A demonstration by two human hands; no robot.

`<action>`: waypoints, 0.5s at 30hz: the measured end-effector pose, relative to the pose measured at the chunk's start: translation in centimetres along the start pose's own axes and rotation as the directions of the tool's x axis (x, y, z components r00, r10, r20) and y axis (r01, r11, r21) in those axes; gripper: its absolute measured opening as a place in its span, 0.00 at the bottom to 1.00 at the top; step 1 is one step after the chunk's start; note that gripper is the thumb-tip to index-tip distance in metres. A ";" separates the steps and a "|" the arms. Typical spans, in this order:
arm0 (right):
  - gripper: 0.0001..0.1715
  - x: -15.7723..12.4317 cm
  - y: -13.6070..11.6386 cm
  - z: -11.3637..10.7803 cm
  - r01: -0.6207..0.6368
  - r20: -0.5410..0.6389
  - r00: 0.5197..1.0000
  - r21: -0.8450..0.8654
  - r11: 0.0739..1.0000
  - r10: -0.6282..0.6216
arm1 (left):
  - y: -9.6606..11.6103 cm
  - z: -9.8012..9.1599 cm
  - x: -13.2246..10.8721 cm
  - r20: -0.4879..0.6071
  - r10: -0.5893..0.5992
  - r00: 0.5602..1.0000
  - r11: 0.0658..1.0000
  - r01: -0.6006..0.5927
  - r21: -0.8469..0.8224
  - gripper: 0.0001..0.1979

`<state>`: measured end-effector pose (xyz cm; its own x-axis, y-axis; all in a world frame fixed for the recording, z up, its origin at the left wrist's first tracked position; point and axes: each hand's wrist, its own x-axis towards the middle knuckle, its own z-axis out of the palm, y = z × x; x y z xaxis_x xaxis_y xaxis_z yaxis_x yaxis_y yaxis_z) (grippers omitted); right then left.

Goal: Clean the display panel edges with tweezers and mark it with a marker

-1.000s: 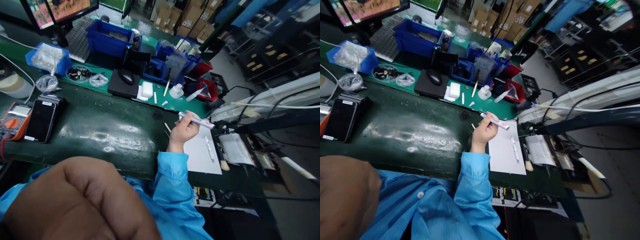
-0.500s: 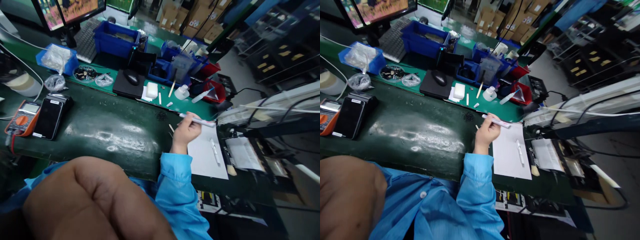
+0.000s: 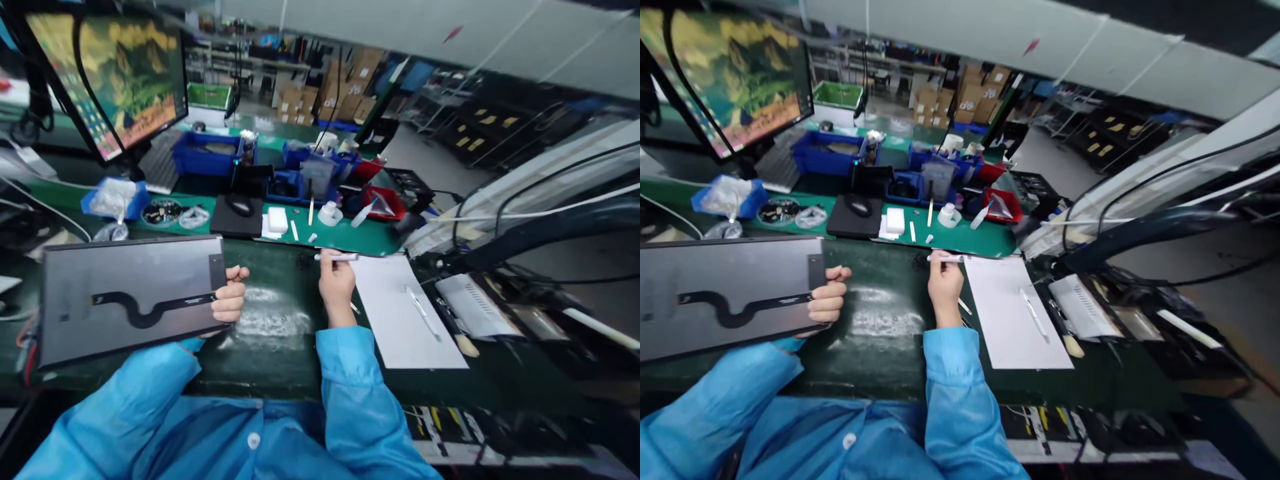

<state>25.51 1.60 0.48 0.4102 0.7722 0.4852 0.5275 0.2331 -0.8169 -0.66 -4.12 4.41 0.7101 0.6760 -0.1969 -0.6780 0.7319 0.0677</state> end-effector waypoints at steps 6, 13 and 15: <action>0.28 0.5 -0.3 0.0 -0.002 -0.054 0.999 0.051 0.999 0.004 | 0.3 -1.1 2.3 -0.073 0.078 0.994 0.993 -0.072 0.089 0.23; 0.25 0.5 -0.1 0.1 -0.026 -0.050 0.998 -0.007 1.000 0.026 | 1.4 -1.8 2.0 -0.054 -0.116 0.992 0.987 0.121 0.103 0.23; 0.23 0.6 0.0 0.2 -0.034 -0.027 0.999 -0.025 0.999 0.034 | 1.6 -2.1 2.1 -0.025 -0.164 0.986 0.981 0.166 0.098 0.22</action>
<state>25.64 2.13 0.69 0.4480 0.7631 0.4658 0.5314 0.1917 -0.8251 -0.67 -1.70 2.07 0.8066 0.5445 -0.2299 -0.5293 0.8386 0.1292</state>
